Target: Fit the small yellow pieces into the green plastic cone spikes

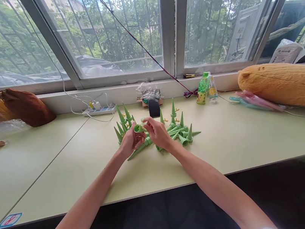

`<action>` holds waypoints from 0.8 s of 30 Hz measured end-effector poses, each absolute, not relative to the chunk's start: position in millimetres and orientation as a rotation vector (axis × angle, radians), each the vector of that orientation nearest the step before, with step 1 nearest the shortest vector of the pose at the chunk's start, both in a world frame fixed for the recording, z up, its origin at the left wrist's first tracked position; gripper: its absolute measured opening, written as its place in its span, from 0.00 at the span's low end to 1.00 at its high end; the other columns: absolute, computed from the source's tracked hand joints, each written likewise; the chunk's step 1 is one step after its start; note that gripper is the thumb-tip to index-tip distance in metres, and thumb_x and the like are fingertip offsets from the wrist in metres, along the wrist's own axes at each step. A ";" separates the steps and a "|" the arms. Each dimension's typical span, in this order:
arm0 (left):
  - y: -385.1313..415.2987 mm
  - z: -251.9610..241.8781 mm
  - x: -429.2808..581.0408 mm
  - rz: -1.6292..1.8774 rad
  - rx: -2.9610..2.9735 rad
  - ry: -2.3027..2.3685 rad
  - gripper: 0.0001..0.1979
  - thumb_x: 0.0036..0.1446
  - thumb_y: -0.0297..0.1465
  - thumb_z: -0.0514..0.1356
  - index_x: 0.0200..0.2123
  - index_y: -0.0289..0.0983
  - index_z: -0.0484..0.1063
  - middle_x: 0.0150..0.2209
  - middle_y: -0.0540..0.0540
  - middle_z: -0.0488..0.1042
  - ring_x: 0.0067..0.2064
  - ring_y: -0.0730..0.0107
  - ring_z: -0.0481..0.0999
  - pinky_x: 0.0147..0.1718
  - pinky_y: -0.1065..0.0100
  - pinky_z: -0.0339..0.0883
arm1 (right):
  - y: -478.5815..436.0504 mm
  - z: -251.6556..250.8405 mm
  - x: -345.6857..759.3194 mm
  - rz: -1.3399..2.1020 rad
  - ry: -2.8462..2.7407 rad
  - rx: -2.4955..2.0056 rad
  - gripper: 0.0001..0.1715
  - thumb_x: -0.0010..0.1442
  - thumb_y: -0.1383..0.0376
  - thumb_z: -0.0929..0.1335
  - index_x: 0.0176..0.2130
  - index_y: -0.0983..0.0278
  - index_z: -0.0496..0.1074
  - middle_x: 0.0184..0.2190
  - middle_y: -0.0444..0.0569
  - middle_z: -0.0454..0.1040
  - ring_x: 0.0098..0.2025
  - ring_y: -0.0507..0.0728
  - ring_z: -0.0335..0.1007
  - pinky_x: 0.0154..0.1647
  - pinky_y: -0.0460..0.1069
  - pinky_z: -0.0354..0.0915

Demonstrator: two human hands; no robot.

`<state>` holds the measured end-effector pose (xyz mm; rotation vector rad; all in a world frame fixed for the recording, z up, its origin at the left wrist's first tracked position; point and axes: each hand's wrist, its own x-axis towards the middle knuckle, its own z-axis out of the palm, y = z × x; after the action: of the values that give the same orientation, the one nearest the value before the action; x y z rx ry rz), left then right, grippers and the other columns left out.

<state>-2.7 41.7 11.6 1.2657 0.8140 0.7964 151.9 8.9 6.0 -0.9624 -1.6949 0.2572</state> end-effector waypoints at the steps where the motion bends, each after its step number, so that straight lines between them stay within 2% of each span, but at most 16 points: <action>1: 42.3 11.4 -3.2 0.776 1.251 0.805 0.37 0.57 0.59 0.46 0.21 0.31 0.71 0.17 0.46 0.66 0.10 0.82 0.53 0.10 0.72 0.39 | 9.1 5.3 151.4 0.259 -1.710 -0.958 0.12 0.67 0.59 0.60 0.45 0.62 0.66 0.26 0.43 0.65 0.27 0.51 0.62 0.29 0.44 0.61; 10: 40.2 10.4 -2.8 0.820 1.334 0.766 0.31 0.56 0.56 0.52 0.27 0.31 0.73 0.21 0.47 0.68 0.13 0.82 0.56 0.11 0.73 0.41 | 12.8 2.9 154.8 0.272 -1.672 -0.972 0.11 0.67 0.60 0.60 0.45 0.62 0.66 0.27 0.42 0.64 0.26 0.50 0.62 0.29 0.44 0.60; 14: 40.3 7.7 -3.5 0.879 1.398 0.751 0.27 0.56 0.54 0.55 0.28 0.33 0.69 0.23 0.46 0.71 0.14 0.80 0.59 0.11 0.74 0.44 | 13.5 3.4 155.0 0.281 -1.656 -0.978 0.11 0.67 0.59 0.60 0.44 0.62 0.66 0.25 0.41 0.63 0.24 0.50 0.59 0.27 0.45 0.58; 19: 36.1 9.8 -5.1 0.921 1.565 0.756 0.22 0.57 0.51 0.57 0.28 0.36 0.64 0.14 0.54 0.60 0.14 0.79 0.57 0.13 0.75 0.47 | 14.0 4.2 156.3 0.297 -1.639 -0.987 0.11 0.66 0.59 0.61 0.43 0.63 0.66 0.23 0.40 0.61 0.21 0.49 0.55 0.25 0.45 0.56; 24: 32.2 10.8 -4.1 1.008 1.715 0.755 0.19 0.57 0.47 0.59 0.29 0.37 0.65 0.16 0.56 0.57 0.15 0.81 0.54 0.14 0.75 0.48 | 13.6 4.9 156.8 0.295 -1.630 -0.990 0.10 0.66 0.60 0.61 0.42 0.63 0.66 0.23 0.39 0.59 0.21 0.48 0.53 0.25 0.45 0.54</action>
<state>-4.1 32.2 10.8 1.7151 0.7548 1.0082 156.8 13.6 4.9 -0.9904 -1.6295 0.2950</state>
